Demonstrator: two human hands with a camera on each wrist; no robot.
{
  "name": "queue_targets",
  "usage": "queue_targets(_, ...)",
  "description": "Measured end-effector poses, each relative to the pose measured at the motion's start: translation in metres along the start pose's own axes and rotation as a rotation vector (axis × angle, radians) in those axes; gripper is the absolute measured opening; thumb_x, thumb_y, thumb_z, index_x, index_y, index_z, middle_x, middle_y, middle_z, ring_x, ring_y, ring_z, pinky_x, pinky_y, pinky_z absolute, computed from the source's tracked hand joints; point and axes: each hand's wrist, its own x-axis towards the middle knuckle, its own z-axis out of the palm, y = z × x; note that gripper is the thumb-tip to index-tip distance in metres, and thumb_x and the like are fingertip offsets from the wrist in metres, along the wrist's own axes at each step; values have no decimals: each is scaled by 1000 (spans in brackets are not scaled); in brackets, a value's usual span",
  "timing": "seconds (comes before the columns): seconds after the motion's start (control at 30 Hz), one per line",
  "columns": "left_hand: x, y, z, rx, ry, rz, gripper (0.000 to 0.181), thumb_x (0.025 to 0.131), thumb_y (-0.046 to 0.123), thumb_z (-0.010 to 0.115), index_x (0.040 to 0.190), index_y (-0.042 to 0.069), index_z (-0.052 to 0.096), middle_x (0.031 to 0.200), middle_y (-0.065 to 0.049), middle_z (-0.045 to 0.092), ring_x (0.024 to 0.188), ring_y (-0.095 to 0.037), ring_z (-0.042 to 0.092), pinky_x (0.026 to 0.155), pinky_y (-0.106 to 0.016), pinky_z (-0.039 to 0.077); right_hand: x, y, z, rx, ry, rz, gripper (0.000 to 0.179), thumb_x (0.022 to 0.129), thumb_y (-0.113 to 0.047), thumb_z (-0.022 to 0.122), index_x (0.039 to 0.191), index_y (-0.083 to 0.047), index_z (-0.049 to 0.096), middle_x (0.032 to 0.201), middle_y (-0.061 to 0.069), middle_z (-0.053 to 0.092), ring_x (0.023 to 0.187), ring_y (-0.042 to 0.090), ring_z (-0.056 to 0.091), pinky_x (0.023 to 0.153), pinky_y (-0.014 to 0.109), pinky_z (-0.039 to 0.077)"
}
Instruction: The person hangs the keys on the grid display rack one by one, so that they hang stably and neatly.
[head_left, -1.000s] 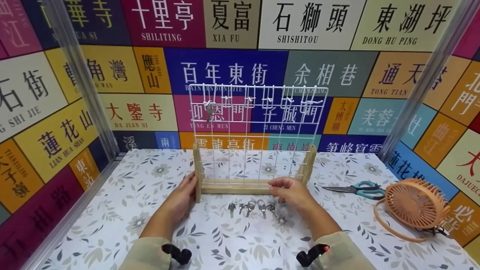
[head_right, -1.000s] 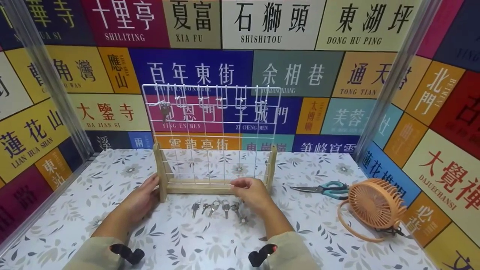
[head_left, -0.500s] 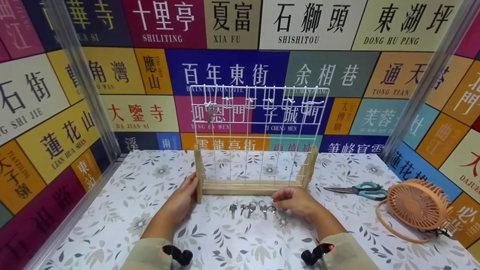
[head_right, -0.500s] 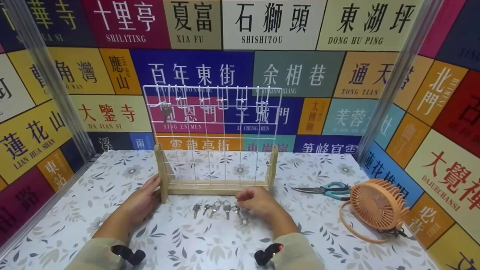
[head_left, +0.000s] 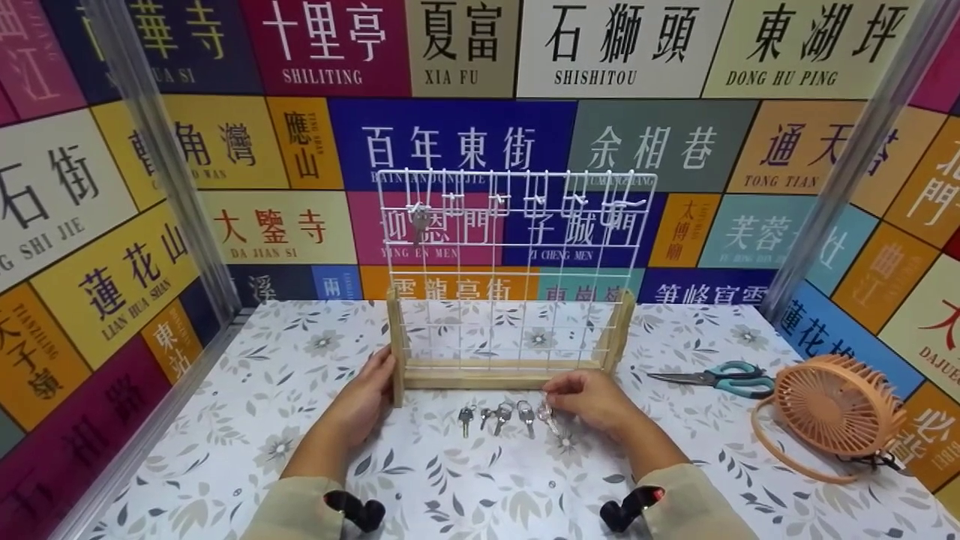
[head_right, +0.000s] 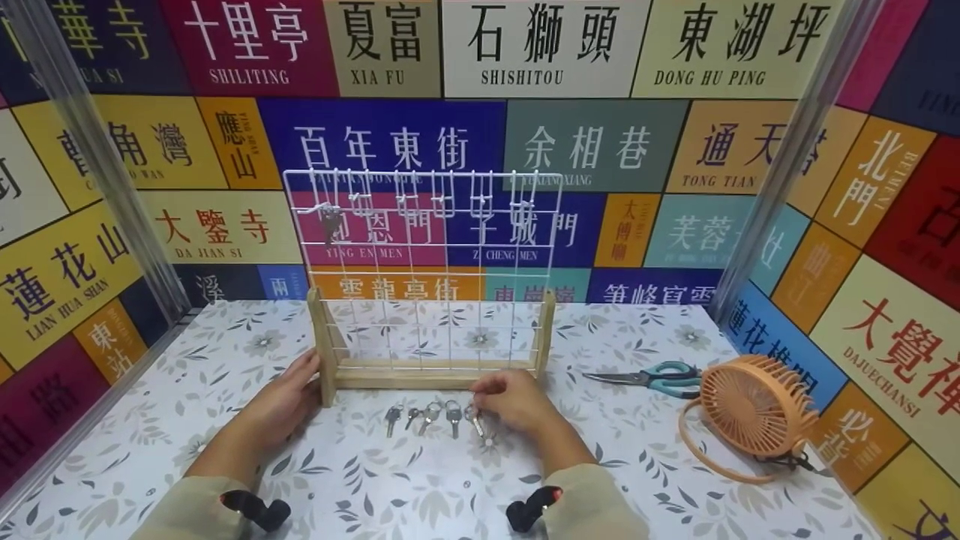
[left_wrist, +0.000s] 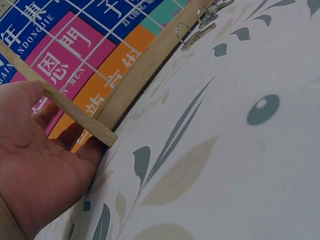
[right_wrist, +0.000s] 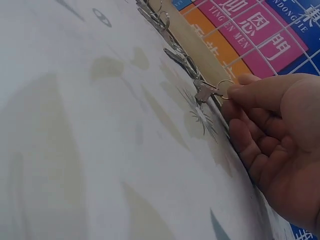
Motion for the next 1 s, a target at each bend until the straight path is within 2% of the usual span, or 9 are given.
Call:
queue_targets(0.2,-1,1,0,12,11,-19,57,110,60,46,164,49,34,177,5,32,167,-23,23,138,-47,17,-1,-19,1,145,57,15,27,94,-12,81,120,-3,78,110,12,80,92,17,73,81,28,62)
queue_targets(0.3,-2,1,0,-9,0,-8,57,111,58,46,165,46,33,177,3,32,168,-23,22,138,-46,17,-2,-33,2,194,66,-10,30,94,-14,83,120,-1,77,110,11,80,95,17,74,85,29,63)
queue_targets(0.47,-2,-1,-2,-26,-27,14,62,112,56,45,169,40,27,179,-2,26,169,-25,16,138,-47,15,-7,-54,8,258,52,-68,27,94,-12,82,119,-1,77,107,7,80,93,16,76,86,29,66)
queue_targets(0.7,-3,-1,-2,-20,-6,-12,61,111,59,46,167,45,29,179,2,27,169,-24,17,138,-46,15,-24,-94,14,390,15,-137,26,94,-6,80,119,0,76,102,1,78,92,16,76,92,39,67)
queue_targets(0.87,-4,0,0,-19,-1,-16,58,110,60,46,165,47,32,178,5,29,168,-22,19,138,-45,16,-39,-119,17,469,7,-181,21,95,-7,79,115,-3,77,103,1,77,92,16,76,87,33,67)
queue_targets(1.0,-3,0,1,-10,8,-21,58,109,62,48,164,50,33,178,7,30,168,-20,19,138,-45,16,-43,-134,22,502,6,-209,16,96,-3,77,111,-6,78,100,0,77,91,14,74,85,29,66)
